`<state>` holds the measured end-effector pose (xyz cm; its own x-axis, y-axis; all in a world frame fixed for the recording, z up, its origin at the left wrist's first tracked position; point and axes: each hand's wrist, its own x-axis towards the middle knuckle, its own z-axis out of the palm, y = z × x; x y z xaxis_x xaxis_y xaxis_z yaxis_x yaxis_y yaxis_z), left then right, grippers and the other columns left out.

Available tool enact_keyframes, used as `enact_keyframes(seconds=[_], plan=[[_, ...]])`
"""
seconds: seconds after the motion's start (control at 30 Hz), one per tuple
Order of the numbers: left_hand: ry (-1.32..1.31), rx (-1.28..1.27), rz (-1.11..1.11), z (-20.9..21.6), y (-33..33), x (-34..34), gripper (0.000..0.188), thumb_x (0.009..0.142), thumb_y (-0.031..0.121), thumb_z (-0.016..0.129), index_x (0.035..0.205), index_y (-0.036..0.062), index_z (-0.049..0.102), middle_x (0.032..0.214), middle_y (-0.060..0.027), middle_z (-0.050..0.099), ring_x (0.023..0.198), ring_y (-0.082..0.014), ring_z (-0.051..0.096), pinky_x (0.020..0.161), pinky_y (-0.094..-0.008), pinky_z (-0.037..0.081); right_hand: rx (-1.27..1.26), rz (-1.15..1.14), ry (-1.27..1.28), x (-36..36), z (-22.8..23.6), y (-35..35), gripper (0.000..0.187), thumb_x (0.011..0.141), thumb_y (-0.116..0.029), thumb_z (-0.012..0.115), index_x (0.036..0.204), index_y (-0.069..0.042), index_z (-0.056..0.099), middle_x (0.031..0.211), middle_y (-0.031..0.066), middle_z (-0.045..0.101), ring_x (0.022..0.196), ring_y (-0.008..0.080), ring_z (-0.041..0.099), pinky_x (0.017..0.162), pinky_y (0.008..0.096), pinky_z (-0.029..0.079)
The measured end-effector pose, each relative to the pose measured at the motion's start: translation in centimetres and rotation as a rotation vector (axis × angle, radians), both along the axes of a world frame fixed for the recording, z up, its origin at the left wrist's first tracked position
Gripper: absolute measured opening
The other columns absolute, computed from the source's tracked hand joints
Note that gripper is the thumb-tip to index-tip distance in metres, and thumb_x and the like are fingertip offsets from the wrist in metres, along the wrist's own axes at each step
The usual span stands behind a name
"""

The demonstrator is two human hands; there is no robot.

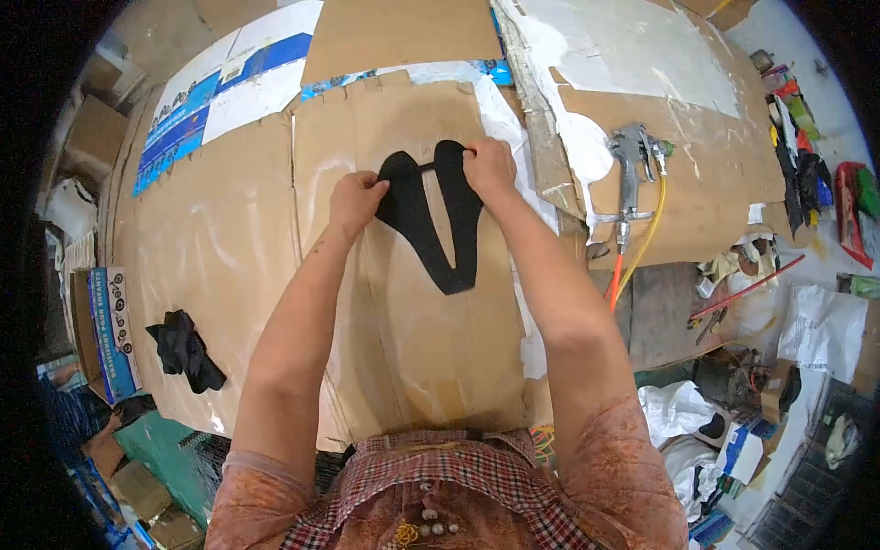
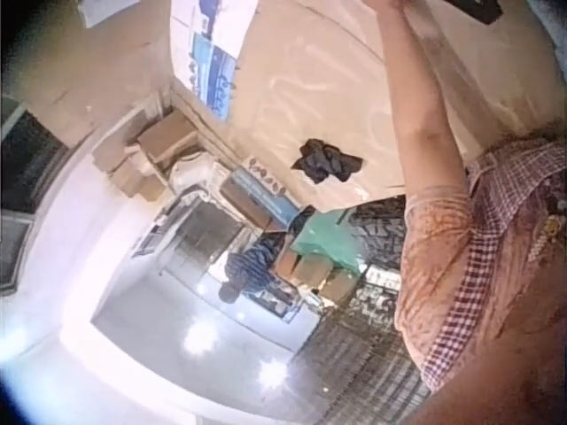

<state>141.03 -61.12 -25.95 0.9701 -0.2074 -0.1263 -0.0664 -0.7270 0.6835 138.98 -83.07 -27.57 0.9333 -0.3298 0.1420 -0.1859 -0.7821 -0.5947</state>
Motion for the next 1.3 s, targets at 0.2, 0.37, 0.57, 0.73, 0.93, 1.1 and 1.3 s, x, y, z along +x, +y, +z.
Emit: enact_keyframes(seconds=[0.2,0.37,0.57,0.73,0.93,1.1,1.3], plan=[[-0.002,0.123,0.046,-0.1,-0.8,1.3,0.02,0.068,0.023,0.061,0.081,0.0074,0.06,0.08,-0.0107,0.059,0.075,-0.0262,0.057,0.065,-0.0346,0.044,-0.123,-0.018,-0.096,-0.1,0.5,-1.0,0.018,0.07,-0.014,0.056,0.085,-0.007,0.061,0.085,0.0121,0.056,0.086,0.0295,0.049,0.076,0.0381,0.04],[-0.197,0.179,0.145,1.3,0.7,-1.1,0.032,0.067,0.019,0.063,0.095,0.0083,0.053,0.093,-0.0108,0.052,0.084,-0.0275,0.052,0.069,-0.0358,0.043,-0.406,-0.121,-0.427,-4.2,7.8,-6.4,0.033,0.068,-0.017,0.059,0.098,-0.004,0.053,0.097,0.0141,0.05,0.094,0.0331,0.043,0.083,0.0417,0.034],[-0.431,-0.039,-0.343,1.5,-1.8,-8.4,0.03,0.063,0.01,0.063,0.09,0.0033,0.053,0.088,-0.0116,0.052,0.089,-0.0298,0.047,0.076,-0.0374,0.039,-0.663,-0.248,-0.077,-8.6,6.5,-16.9,0.052,0.066,-0.028,0.063,0.109,-0.005,0.046,0.115,0.0172,0.041,0.107,0.0349,0.037,0.09,0.0423,0.03],[-0.353,-0.047,-0.467,1.0,-3.2,-13.3,0.033,0.06,0.008,0.064,0.091,0.0032,0.053,0.105,-0.0132,0.048,0.105,-0.0336,0.039,0.086,-0.0391,0.036,-0.49,-0.214,-0.026,-9.0,7.2,-18.8,0.061,0.065,-0.034,0.063,0.115,-0.007,0.041,0.112,0.0201,0.043,0.103,0.0357,0.042,0.084,0.0404,0.038],[-0.423,0.111,-0.417,0.9,-4.0,-14.8,0.036,0.059,0.016,0.064,0.091,0.0031,0.053,0.106,-0.0121,0.046,0.109,-0.0335,0.035,0.091,-0.0446,0.026,-0.463,-0.273,0.101,-8.8,8.6,-18.9,0.065,0.06,-0.028,0.064,0.116,-0.007,0.039,0.103,0.0198,0.05,0.095,0.0337,0.049,0.081,0.0396,0.04],[-0.414,0.073,-0.4,0.9,-4.7,-15.6,0.04,0.063,0.024,0.061,0.096,0.0046,0.053,0.109,-0.0121,0.044,0.11,-0.0325,0.034,0.091,-0.0468,0.023,0.166,-0.298,-0.195,-16.4,12.3,-21.7,0.058,0.062,-0.013,0.061,0.116,-0.005,0.041,0.102,0.0111,0.053,0.092,0.0193,0.051,0.079,0.0287,0.04],[-0.34,0.295,-0.428,1.5,-2.7,-17.1,0.052,0.068,0.032,0.058,0.112,0.0084,0.045,0.123,-0.0115,0.034,0.118,-0.0316,0.025,0.095,-0.0482,0.019,0.605,-0.223,-0.009,-32.5,23.6,-5.2,0.046,0.07,-0.023,0.065,0.107,0.0,0.048,0.082,0.003,0.054,0.073,0.0122,0.051,0.068,0.0259,0.042]])
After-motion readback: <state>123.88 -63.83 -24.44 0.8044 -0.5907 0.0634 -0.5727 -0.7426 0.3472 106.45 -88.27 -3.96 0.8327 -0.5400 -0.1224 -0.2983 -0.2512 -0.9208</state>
